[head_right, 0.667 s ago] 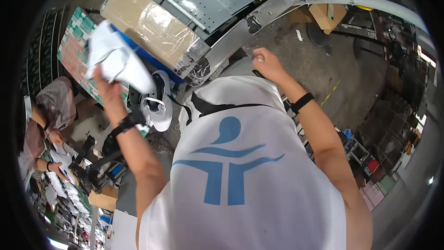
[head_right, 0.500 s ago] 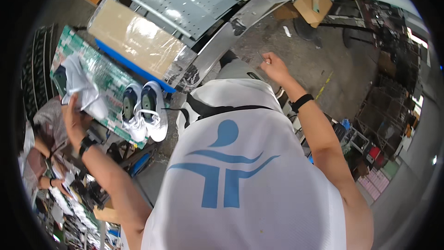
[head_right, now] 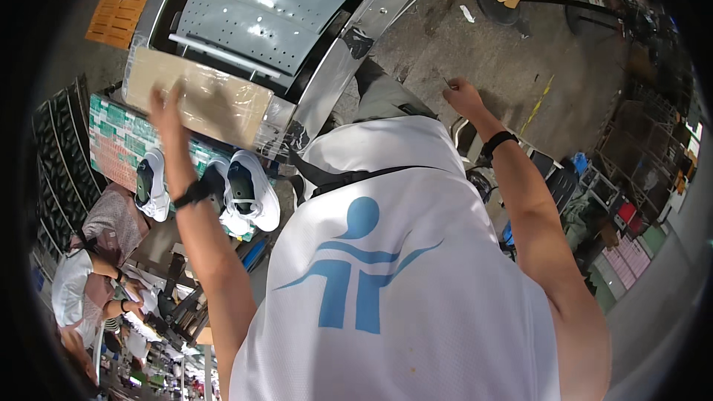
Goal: Insert shoe lasts into white athletic shoes and process them on a conveyor system.
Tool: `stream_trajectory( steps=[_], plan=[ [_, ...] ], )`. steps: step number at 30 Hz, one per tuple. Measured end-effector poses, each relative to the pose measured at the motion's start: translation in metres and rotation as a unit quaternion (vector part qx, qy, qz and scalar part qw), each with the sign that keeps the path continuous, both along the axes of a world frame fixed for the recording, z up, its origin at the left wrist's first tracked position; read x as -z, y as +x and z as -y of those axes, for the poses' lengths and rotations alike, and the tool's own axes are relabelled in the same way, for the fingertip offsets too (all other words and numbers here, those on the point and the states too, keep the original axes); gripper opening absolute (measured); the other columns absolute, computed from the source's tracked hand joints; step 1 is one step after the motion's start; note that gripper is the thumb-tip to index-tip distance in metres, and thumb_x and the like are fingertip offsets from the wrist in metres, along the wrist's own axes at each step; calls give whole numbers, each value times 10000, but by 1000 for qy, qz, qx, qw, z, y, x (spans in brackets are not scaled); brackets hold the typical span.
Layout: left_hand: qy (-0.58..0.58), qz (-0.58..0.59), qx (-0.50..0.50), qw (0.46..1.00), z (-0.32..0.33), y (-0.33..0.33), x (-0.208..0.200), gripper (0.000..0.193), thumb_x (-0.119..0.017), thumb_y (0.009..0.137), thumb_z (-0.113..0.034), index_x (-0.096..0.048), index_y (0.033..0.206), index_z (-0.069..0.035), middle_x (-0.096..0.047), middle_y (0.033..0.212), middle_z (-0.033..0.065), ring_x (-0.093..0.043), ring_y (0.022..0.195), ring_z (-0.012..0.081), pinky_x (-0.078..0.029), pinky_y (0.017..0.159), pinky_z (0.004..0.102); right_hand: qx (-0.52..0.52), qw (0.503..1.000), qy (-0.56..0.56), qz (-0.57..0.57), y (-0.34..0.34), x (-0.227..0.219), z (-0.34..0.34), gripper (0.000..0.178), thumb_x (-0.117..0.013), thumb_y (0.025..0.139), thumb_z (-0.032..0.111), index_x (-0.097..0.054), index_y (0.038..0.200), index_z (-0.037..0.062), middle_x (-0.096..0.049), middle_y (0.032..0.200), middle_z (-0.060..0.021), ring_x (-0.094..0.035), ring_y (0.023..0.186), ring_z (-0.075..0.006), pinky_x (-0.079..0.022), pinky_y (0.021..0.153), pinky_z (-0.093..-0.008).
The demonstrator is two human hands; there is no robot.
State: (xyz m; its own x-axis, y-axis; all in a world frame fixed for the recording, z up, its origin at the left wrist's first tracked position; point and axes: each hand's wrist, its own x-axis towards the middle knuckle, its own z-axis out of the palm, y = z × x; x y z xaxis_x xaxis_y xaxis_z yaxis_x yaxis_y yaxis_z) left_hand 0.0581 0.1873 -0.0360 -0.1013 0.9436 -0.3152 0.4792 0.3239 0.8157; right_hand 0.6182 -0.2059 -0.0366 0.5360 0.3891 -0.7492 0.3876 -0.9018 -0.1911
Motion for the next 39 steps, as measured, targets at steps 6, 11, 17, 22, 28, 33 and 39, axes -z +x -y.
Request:
stream_trajectory(
  steps=[6,11,17,22,28,33,39],
  plan=[
    [-174,165,-57,969,-89,281,42,1412,-974,803,-376,25,1694,71,-350,1698,287,-447,1517,348,-352,1263,497,-19,998,54,-29,-3,-23,-36,625,-687,901,303,-617,1452,16,-738,1258,-227,-718,1162,-369,-547,1015,-438],
    [-182,275,-259,908,-101,369,22,1516,-957,811,-238,313,1621,-73,-407,1637,242,-679,1240,390,-619,1001,553,72,996,61,-1,10,-44,4,626,-683,871,320,-624,1411,8,-729,1260,-247,-715,1161,-384,-548,1011,-445],
    [-118,426,-42,896,-96,284,54,525,-799,988,-221,-590,1426,-21,-698,1336,141,-690,1243,298,-624,1008,540,95,995,-16,31,24,-22,54,649,-688,863,325,-621,1425,8,-734,1265,-269,-714,1183,-419,-555,1019,-465],
    [-189,440,-6,878,-63,161,10,555,-708,1051,-277,-536,1508,-14,-632,1473,145,-620,1352,270,-490,1174,470,61,998,14,23,21,-22,22,632,-687,863,309,-630,1419,14,-737,1267,-274,-712,1185,-429,-557,1020,-465],
    [-71,224,53,971,12,38,-43,665,-738,1002,-146,-472,1590,14,-530,1601,181,-595,1364,259,-528,1111,379,-98,990,104,20,11,0,-15,528,-694,900,281,-638,1363,32,-730,1193,-235,-709,1113,-415,-559,959,-474],
    [212,-97,188,954,51,133,-17,1082,-954,794,-360,-389,1560,153,-392,1633,377,-366,1543,508,-288,1287,553,-182,968,170,20,-23,41,-51,428,-685,967,241,-627,1355,69,-746,1123,-196,-726,1088,-369,-562,928,-462],
    [78,-350,369,857,5,179,-46,1244,-1008,657,-389,-325,1676,-183,-447,1617,292,-436,1494,477,-324,1189,706,-64,971,230,5,-58,-43,-49,413,-673,957,213,-640,1322,23,-732,1163,-272,-716,1079,-445,-560,955,-479]
  ],
)
